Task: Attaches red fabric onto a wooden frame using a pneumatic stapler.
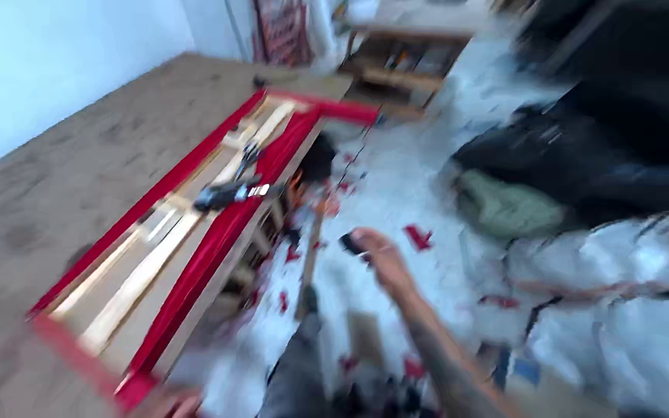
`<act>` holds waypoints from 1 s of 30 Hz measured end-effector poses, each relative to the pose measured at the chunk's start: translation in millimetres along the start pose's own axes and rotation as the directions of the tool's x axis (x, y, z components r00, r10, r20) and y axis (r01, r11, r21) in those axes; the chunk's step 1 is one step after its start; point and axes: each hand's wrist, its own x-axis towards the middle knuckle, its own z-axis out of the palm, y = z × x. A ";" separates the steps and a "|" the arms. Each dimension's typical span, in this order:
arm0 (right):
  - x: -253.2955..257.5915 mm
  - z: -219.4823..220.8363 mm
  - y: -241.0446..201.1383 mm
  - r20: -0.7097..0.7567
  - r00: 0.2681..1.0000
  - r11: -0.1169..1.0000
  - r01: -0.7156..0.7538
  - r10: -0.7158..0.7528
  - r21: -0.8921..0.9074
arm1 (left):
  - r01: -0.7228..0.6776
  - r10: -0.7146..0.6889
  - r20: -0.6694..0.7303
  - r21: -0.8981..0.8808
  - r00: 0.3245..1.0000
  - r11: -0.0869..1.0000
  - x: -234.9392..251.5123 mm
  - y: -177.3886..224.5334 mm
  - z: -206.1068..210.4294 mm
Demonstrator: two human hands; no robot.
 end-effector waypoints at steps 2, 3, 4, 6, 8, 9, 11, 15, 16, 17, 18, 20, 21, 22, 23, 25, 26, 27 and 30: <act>-98.9 1.7 33.3 -0.015 0.990 0.986 -0.140 0.142 0.091 | -0.111 0.111 0.150 -0.009 0.982 0.994 -12.4 -19.6 0.6; -150.2 7.1 46.8 -0.006 0.978 0.967 -0.208 0.211 0.146 | -0.147 0.148 0.293 -0.026 0.945 0.989 -19.0 -25.4 0.2; -197.1 13.5 57.8 0.015 0.966 0.949 -0.254 0.256 0.187 | -0.172 0.169 0.428 -0.032 0.888 0.985 -21.9 -27.3 2.3; -284.2 37.9 85.3 0.058 0.941 0.910 -0.338 0.334 0.242 | -0.270 0.188 0.624 0.039 0.758 0.962 -32.9 -26.6 5.4; -351.1 74.7 109.9 0.099 0.907 0.852 -0.418 0.409 0.315 | -0.399 0.193 0.712 0.133 0.676 0.907 -42.5 -28.1 11.8; -375.1 95.4 119.3 0.119 0.895 0.820 -0.442 0.430 0.363 | -0.439 0.180 0.731 0.178 0.659 0.881 -45.5 -28.6 16.5; -404.6 134.3 138.0 0.149 0.900 0.780 -0.431 0.410 0.453 | -0.486 0.176 0.745 0.220 0.643 0.846 -46.5 -30.3 26.9; -416.0 189.4 175.3 0.067 0.916 0.719 -0.355 0.396 0.598 | -0.607 0.278 0.732 0.228 0.623 0.761 -48.6 -40.3 51.7; -417.1 201.2 183.3 0.037 0.915 0.709 -0.336 0.402 0.620 | -0.634 0.318 0.713 0.226 0.625 0.739 -50.4 -45.4 55.1; -418.5 212.5 190.9 0.012 0.916 0.703 -0.317 0.402 0.636 | -0.655 0.358 0.696 0.214 0.623 0.725 -51.5 -50.2 57.4; -420.8 224.0 198.6 -0.019 0.916 0.700 -0.294 0.402 0.651 | -0.669 0.389 0.682 0.198 0.619 0.717 -52.8 -55.0 58.5; -428.4 247.9 211.0 -0.074 0.914 0.691 -0.247 0.400 0.679 | -0.685 0.422 0.675 0.171 0.605 0.708 -54.6 -62.0 54.9; -430.4 255.7 213.9 -0.106 0.913 0.689 -0.216 0.394 0.692 | -0.694 0.437 0.673 0.159 0.597 0.702 -54.4 -63.8 53.8; -430.6 259.0 214.8 -0.137 0.913 0.692 -0.188 0.385 0.697 | -0.702 0.454 0.666 0.150 0.592 0.696 -53.9 -65.1 54.5; -429.6 260.0 214.4 -0.158 0.913 0.700 -0.168 0.376 0.694 | -0.707 0.467 0.657 0.145 0.592 0.692 -53.3 -66.3 55.5; -430.4 263.3 212.9 -0.188 0.907 0.707 -0.151 0.377 0.691 | -0.712 0.485 0.640 0.142 0.596 0.687 -53.7 -69.1 55.0; -431.4 264.3 213.2 -0.210 0.903 0.710 -0.135 0.376 0.691 | -0.714 0.489 0.635 0.144 0.598 0.685 -53.9 -70.1 55.8; -432.0 264.1 213.7 -0.236 0.898 0.717 -0.116 0.372 0.688 | -0.719 0.495 0.630 0.150 0.598 0.679 -53.9 -70.9 57.5; -431.6 265.8 211.6 -0.281 0.893 0.740 -0.081 0.351 0.667 | -0.727 0.498 0.623 0.173 0.603 0.664 -55.1 -74.3 58.8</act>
